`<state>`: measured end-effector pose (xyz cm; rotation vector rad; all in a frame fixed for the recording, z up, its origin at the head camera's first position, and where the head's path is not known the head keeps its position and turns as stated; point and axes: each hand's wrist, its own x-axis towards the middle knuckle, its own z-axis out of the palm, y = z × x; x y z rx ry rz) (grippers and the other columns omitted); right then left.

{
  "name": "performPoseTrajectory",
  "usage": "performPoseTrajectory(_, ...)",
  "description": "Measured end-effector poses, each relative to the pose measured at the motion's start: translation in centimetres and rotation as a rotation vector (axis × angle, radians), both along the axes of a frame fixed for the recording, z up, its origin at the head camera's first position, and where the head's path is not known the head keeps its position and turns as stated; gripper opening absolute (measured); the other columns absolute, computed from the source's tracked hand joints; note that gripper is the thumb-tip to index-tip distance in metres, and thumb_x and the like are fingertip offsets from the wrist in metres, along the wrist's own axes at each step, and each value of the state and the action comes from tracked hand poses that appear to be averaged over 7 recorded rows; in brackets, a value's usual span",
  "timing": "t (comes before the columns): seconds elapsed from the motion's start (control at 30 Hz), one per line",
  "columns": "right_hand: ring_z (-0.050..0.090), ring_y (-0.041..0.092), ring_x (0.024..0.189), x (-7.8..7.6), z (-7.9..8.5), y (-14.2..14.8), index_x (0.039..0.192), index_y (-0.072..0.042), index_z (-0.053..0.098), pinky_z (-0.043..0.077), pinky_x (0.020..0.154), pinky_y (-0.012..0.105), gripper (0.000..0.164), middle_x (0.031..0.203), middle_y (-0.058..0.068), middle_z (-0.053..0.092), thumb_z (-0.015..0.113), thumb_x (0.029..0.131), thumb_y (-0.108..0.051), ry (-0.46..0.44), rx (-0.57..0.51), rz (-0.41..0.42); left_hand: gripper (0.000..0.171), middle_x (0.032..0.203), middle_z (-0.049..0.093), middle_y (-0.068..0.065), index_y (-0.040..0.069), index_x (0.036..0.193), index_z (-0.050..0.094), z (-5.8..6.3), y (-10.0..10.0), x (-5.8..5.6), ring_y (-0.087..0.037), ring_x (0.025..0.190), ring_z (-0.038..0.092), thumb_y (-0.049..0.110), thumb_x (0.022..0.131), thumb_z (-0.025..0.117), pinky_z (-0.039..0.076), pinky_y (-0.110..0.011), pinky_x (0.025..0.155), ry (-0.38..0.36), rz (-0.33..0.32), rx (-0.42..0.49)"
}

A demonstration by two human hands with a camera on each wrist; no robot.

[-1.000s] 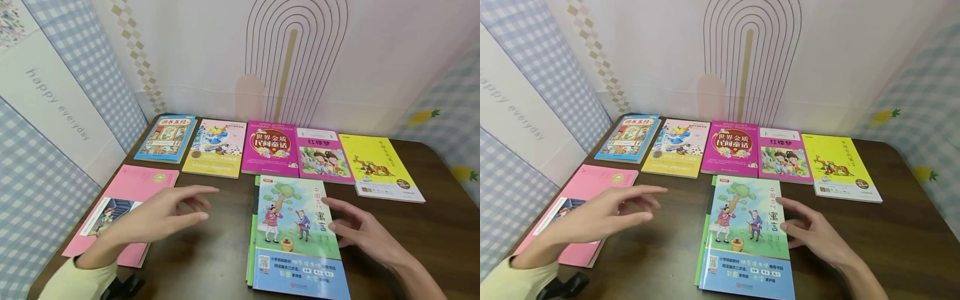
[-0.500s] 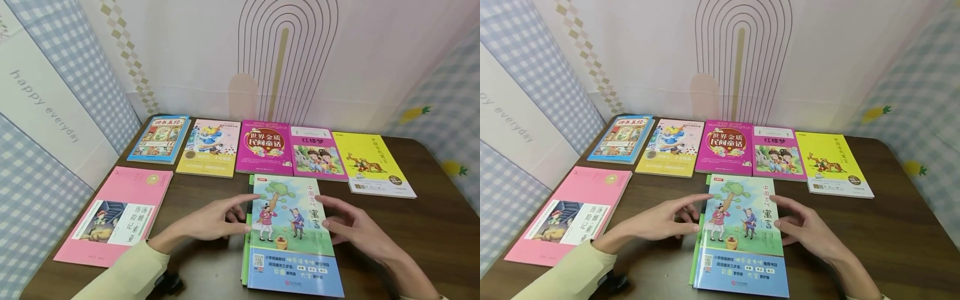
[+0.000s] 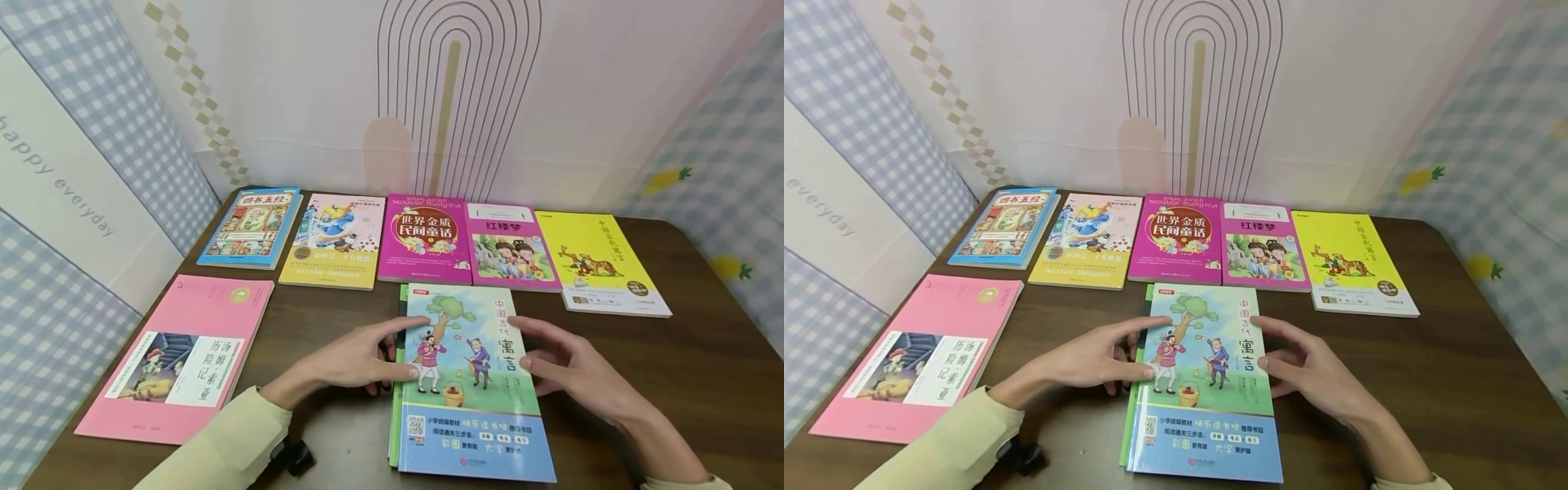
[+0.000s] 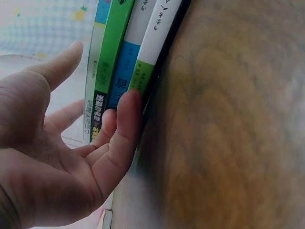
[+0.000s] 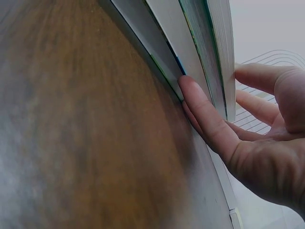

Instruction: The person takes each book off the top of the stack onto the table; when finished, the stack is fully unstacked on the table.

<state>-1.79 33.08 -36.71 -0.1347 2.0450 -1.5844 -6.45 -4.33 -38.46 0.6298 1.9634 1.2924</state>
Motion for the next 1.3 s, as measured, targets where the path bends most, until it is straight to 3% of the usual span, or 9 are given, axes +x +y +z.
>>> performPoseTrajectory(0.27, 0.074, 0.021, 0.11, -0.1, 0.2, -0.1, 0.166, -0.012, 0.032, 0.066, 0.082, 0.05, 0.065, 0.144, 0.021, 0.056, 0.061, 0.108, -0.016, 0.007, -0.004, 0.002, 0.076, 0.098, 0.055, -0.01, 0.039, 0.161, 0.041, 0.2, 0.4, 0.2, -0.016, 0.056, 0.057, 0.032, 0.096, 0.08, 0.058, -0.036, 0.055, 0.011, 0.031, -0.025)
performPoseTrajectory(0.53, 0.07, 0.016, 0.115, -0.1, 0.1, -0.4, 0.167, -0.018, 0.03, 0.066, 0.079, 0.052, 0.061, 0.161, 0.03, 0.033, 0.054, 0.112, -0.017, 0.007, -0.025, -0.022, 0.076, 0.099, 0.054, -0.012, 0.038, 0.161, 0.042, 0.2, 0.0, 0.2, -0.018, 0.059, 0.063, 0.029, 0.096, 0.08, 0.061, -0.04, 0.056, -0.046, 0.04, 0.0)
performPoseTrajectory(0.9, 0.071, 0.014, 0.116, 0.0, 0.1, -0.3, 0.167, -0.015, 0.029, 0.066, 0.082, 0.051, 0.065, 0.165, 0.031, 0.025, 0.059, 0.109, -0.015, -0.029, -0.04, -0.022, 0.076, 0.1, 0.06, -0.013, 0.036, 0.164, 0.035, 0.1, -1.3, 0.4, -0.022, 0.066, 0.067, 0.025, 0.1, 0.075, 0.063, -0.043, 0.058, -0.113, 0.0, 0.051)
performPoseTrajectory(1.3, 0.071, 0.018, 0.115, 0.1, 0.1, -0.1, 0.165, -0.009, 0.033, 0.066, 0.085, 0.048, 0.066, 0.153, 0.032, 0.045, 0.064, 0.107, -0.017, -0.019, -0.004, 0.001, 0.084, 0.092, 0.066, -0.012, 0.04, 0.165, 0.029, -0.1, -1.5, 0.6, -0.025, 0.071, 0.069, 0.024, 0.098, 0.078, 0.064, -0.045, 0.062, -0.158, 0.014, 0.074)
